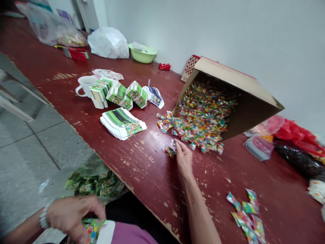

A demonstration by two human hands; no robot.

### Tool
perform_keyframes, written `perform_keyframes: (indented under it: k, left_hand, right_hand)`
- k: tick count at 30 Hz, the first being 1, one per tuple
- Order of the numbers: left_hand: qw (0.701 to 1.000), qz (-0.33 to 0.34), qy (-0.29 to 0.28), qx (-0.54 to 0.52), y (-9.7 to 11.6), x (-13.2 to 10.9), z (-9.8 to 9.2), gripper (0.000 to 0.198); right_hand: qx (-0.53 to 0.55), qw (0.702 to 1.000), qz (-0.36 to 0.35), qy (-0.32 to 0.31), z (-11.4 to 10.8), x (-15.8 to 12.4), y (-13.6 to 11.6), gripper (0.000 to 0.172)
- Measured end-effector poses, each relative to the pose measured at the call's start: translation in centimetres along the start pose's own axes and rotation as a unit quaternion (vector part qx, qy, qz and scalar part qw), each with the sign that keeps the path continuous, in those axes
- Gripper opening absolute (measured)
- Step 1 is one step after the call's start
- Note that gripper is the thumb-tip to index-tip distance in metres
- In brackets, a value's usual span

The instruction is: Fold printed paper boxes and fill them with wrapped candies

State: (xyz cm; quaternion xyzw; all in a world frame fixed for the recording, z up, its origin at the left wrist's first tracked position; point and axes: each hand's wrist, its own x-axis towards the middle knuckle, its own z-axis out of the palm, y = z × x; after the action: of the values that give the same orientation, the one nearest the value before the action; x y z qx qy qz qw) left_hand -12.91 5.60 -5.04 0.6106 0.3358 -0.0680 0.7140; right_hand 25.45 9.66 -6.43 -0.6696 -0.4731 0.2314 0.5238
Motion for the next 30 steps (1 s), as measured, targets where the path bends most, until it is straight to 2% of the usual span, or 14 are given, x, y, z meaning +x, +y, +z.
perform_keyframes:
  k: [2, 4, 6, 8, 10, 13, 16, 20, 26, 30]
  left_hand:
    - [1.000, 0.021, 0.012, -0.002, 0.7, 0.6, 0.3, 0.030]
    - [0.997, 0.037, 0.029, -0.054, 1.8, 1.3, 1.0, 0.033]
    - [0.989, 0.043, 0.041, -0.134, 3.2, 2.2, 1.9, 0.042]
    - [0.977, 0.053, 0.056, -0.197, 4.6, 3.2, 3.1, 0.046]
    - [0.967, 0.084, 0.079, -0.226, 5.8, 4.2, 4.4, 0.043]
    - [0.959, 0.121, 0.085, -0.241, 6.9, 5.1, 6.0, 0.040]
    - [0.958, 0.132, 0.078, -0.242, 7.2, 5.4, 7.2, 0.038]
    - [0.947, 0.157, 0.113, -0.258, 6.8, 5.8, 8.4, 0.038]
    - [0.935, 0.114, 0.174, -0.287, 6.3, 6.7, 9.3, 0.042]
    - [0.937, 0.103, 0.185, -0.278, 6.3, 6.8, 9.3, 0.043]
  right_hand:
    - [0.067, 0.997, 0.028, 0.023, -0.8, -0.8, -0.9, 0.048]
    - [0.167, 0.982, 0.083, 0.032, -1.2, -1.8, -2.3, 0.044]
    - [0.288, 0.943, 0.161, 0.034, -1.2, -3.3, -3.8, 0.041]
    - [0.363, 0.905, 0.217, 0.033, -0.5, -5.2, -5.4, 0.041]
    - [0.378, 0.895, 0.235, 0.024, 0.4, -7.2, -6.7, 0.035]
    - [0.368, 0.902, 0.227, 0.005, 1.7, -10.0, -8.0, 0.028]
    - [0.349, 0.910, 0.226, -0.001, 2.5, -11.8, -8.2, 0.027]
    - [0.336, 0.911, 0.239, -0.004, 2.8, -12.8, -7.7, 0.029]
    - [0.370, 0.898, 0.234, -0.039, 2.1, -13.5, -7.3, 0.028]
    - [0.370, 0.901, 0.220, -0.047, 1.4, -13.9, -6.9, 0.026]
